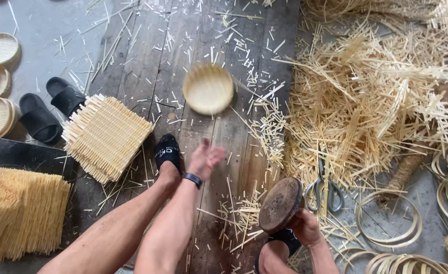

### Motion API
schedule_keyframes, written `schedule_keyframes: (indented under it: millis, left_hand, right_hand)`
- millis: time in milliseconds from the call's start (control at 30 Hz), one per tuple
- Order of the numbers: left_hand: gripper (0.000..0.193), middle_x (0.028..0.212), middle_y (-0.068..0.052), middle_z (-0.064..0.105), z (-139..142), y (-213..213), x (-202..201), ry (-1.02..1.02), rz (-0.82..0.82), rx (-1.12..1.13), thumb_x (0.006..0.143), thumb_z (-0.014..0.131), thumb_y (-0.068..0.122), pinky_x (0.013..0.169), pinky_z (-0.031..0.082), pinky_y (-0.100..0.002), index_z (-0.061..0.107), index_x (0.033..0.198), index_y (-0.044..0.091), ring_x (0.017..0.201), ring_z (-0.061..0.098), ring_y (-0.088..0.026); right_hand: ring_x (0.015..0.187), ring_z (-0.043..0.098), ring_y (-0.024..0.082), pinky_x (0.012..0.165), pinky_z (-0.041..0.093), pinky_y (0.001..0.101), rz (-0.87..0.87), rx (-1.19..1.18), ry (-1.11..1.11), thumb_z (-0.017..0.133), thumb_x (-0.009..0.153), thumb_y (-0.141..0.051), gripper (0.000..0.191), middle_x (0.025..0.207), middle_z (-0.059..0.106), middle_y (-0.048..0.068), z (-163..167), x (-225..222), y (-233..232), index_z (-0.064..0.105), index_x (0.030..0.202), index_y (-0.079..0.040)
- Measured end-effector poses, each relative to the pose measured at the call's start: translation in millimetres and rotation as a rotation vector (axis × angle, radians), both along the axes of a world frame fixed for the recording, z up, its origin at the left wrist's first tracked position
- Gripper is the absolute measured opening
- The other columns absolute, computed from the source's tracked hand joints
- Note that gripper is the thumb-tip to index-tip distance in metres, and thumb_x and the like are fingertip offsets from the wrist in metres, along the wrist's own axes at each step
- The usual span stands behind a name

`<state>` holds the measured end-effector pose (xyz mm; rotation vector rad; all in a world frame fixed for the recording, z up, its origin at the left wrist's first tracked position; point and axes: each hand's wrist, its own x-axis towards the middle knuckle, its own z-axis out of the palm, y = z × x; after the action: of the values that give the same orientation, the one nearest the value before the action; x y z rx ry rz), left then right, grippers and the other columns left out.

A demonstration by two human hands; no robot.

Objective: The person weaves bamboo strips into small round bowls using a wooden mold and shears. They place a bamboo mat on the mold, wrap a bamboo ring around it, trim excess strips, and repeat the process to produce multiple finished bowls.

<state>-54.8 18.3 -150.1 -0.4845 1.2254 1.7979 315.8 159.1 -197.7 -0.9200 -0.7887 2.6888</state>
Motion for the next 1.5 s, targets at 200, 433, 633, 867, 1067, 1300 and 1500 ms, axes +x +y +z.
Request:
schedule_keyframes:
  millis: [200, 433, 633, 867, 1067, 1300, 1500]
  left_hand:
    - [0.054, 0.107, -0.011, 0.072, -6.6, 6.8, 113.9, 0.265, -1.049, -0.528, 0.107, 0.060, 0.052, 0.088, 0.053, -0.035, 0.071, 0.126, 0.003, 0.099, 0.068, -0.020]
    - [0.038, 0.109, -0.010, 0.076, -24.3, -15.4, 96.8, 0.512, -0.366, -0.390, 0.091, 0.072, 0.024, 0.088, 0.056, -0.033, 0.067, 0.123, 0.004, 0.097, 0.069, -0.017]
    - [0.047, 0.129, -0.015, 0.063, 30.7, -68.6, -51.6, 1.015, -0.555, -0.794, 0.085, 0.068, 0.014, 0.097, 0.050, -0.042, 0.065, 0.132, 0.014, 0.116, 0.061, -0.031]
    - [0.048, 0.130, -0.027, 0.062, 62.5, -157.0, -168.6, 0.983, -0.800, -1.618, 0.091, 0.068, 0.017, 0.099, 0.050, -0.048, 0.058, 0.133, -0.003, 0.122, 0.060, -0.039]
    - [0.014, 0.093, -0.019, 0.070, 72.5, -168.8, -175.7, 0.980, -0.685, -1.512, 0.086, 0.069, 0.018, 0.084, 0.057, -0.048, 0.079, 0.092, 0.011, 0.089, 0.070, -0.036]
    - [0.009, 0.084, -0.009, 0.068, 87.5, -110.1, -105.9, 2.167, -0.158, -1.085, 0.094, 0.064, 0.005, 0.071, 0.054, -0.041, 0.072, 0.099, 0.005, 0.077, 0.064, -0.025]
    - [0.039, 0.125, -0.008, 0.070, 24.1, -71.5, 81.7, 2.376, -0.878, -0.167, 0.086, 0.055, 0.001, 0.085, 0.053, -0.038, 0.066, 0.123, 0.009, 0.110, 0.064, -0.022]
  right_hand:
    - [0.109, 0.066, 0.030, 0.098, 0.049, 0.0486, 0.006, 0.010, -0.065, 0.044, 0.098, -0.041, 0.052, 0.116, 0.072, 0.017, 20.3, -41.2, -12.9, 0.066, 0.121, 0.000]
    - [0.107, 0.068, 0.027, 0.096, 0.053, 0.0452, 0.133, 0.330, -0.392, 0.042, 0.099, -0.045, 0.059, 0.118, 0.073, 0.019, 31.8, -80.7, -17.9, 0.065, 0.130, 0.000]
    - [0.093, 0.071, 0.025, 0.080, 0.063, 0.0449, -0.025, 0.125, -0.290, 0.064, 0.095, -0.010, 0.033, 0.112, 0.072, 0.015, 15.5, -100.1, -37.5, 0.063, 0.124, 0.007]
    - [0.083, 0.073, 0.023, 0.074, 0.061, 0.0404, 0.105, 0.086, -0.411, 0.066, 0.095, -0.026, 0.033, 0.098, 0.075, 0.017, 21.5, -103.9, -54.9, 0.067, 0.107, 0.004]
    - [0.075, 0.071, 0.023, 0.068, 0.059, 0.0362, 0.113, 0.087, -0.432, 0.068, 0.093, -0.034, 0.037, 0.085, 0.073, 0.014, 17.5, -87.5, -56.8, 0.067, 0.100, 0.002]
    - [0.055, 0.051, 0.013, 0.047, 0.039, 0.0291, -0.067, 0.251, -0.362, 0.056, 0.106, -0.040, 0.043, 0.068, 0.055, 0.003, 28.3, -87.0, -48.0, 0.069, 0.102, 0.000]
    - [0.074, 0.066, 0.010, 0.065, 0.053, 0.0256, -0.150, 0.123, -0.254, 0.049, 0.094, -0.033, 0.035, 0.085, 0.070, 0.000, 42.7, -96.0, -11.4, 0.068, 0.106, -0.006]
